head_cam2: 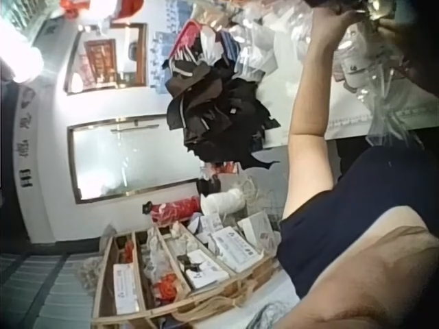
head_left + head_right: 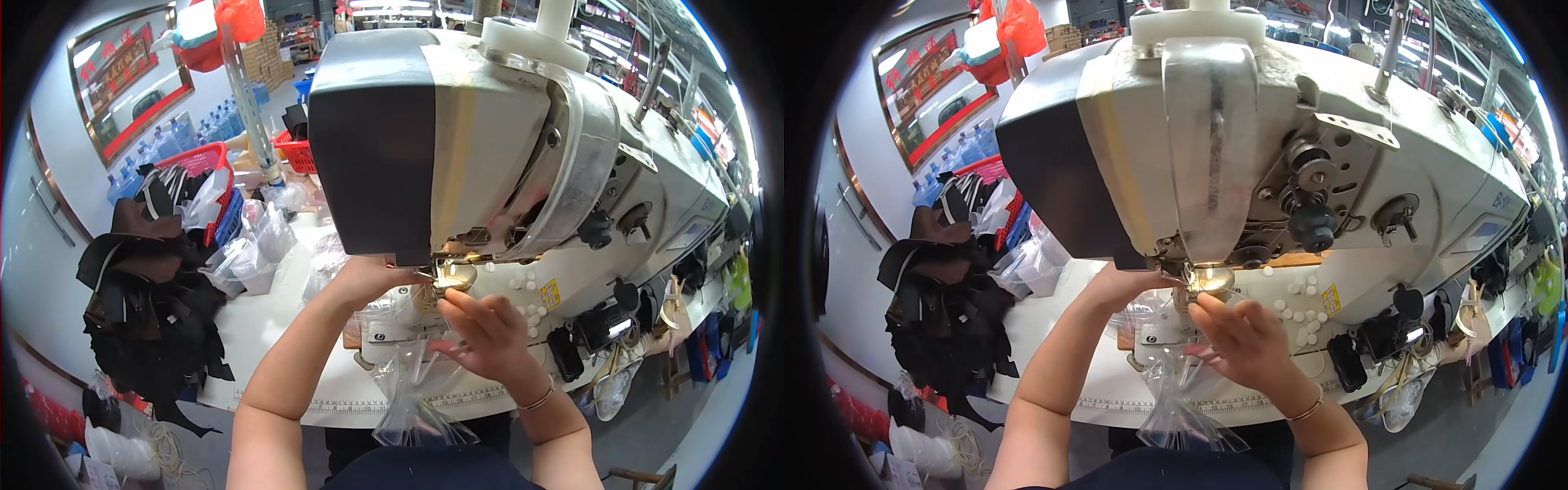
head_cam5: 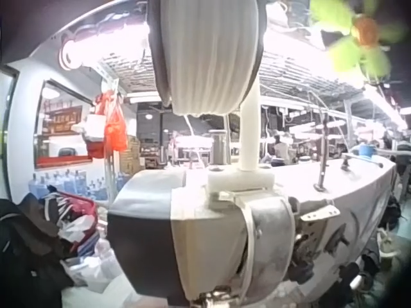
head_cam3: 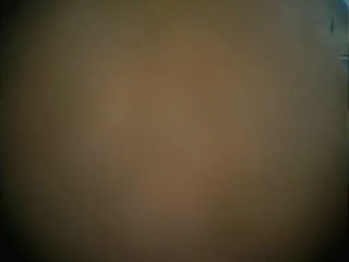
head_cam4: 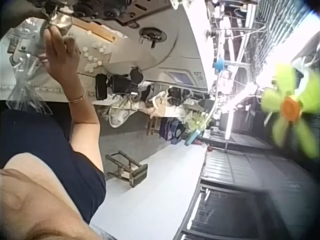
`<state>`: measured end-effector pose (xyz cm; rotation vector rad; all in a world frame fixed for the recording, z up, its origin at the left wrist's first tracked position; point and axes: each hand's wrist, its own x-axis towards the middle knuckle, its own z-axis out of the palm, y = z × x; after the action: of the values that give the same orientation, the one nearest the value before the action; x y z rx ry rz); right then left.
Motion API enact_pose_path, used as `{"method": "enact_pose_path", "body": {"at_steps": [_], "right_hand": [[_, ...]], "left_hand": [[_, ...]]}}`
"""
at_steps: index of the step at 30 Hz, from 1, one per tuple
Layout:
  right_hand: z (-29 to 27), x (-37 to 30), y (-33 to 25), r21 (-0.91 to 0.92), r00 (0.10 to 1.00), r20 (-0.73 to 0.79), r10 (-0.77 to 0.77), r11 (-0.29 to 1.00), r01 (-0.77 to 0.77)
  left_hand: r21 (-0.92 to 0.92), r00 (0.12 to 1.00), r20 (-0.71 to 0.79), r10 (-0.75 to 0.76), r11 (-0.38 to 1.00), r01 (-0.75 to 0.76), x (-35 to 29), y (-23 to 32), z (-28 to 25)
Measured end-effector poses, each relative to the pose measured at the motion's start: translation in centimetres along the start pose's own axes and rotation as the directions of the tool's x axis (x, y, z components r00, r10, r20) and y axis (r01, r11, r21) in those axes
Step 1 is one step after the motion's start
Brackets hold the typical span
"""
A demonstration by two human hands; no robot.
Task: Stitching small white circular components onto a transparent plastic material using an industrial sewing machine.
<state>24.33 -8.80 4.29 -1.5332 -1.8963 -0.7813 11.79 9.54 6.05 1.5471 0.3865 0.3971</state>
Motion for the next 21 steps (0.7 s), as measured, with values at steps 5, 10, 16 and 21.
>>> {"method": "enact_pose_path", "body": {"at_steps": [5, 10, 16, 21], "right_hand": [[0.0, 0.1, 0.6, -0.197, 0.999, -0.021, -0.046, 0.979, 0.041], [-0.6, 0.7, 0.9, -0.202, 0.997, -0.017, -0.071, 0.977, 0.066], [-0.6, 1.2, 3.0, -0.127, 0.997, -0.048, -0.066, 0.990, 0.059], [-0.2, 1.5, 4.0, -0.071, 0.996, -0.074, -0.041, 0.997, 0.036]], "left_hand": [[-0.179, 0.991, -0.124, -0.049, 0.983, 0.027, -1.2, -0.8, 1.2], [-0.310, 0.990, -0.140, -0.018, 0.950, -0.027, -1.3, -2.0, 1.7], [-0.392, 0.973, -0.231, -0.012, 0.916, -0.082, -1.9, -2.7, 3.7], [-0.333, 0.978, -0.153, -0.139, 0.940, 0.082, -1.9, -1.9, 2.0]]}}
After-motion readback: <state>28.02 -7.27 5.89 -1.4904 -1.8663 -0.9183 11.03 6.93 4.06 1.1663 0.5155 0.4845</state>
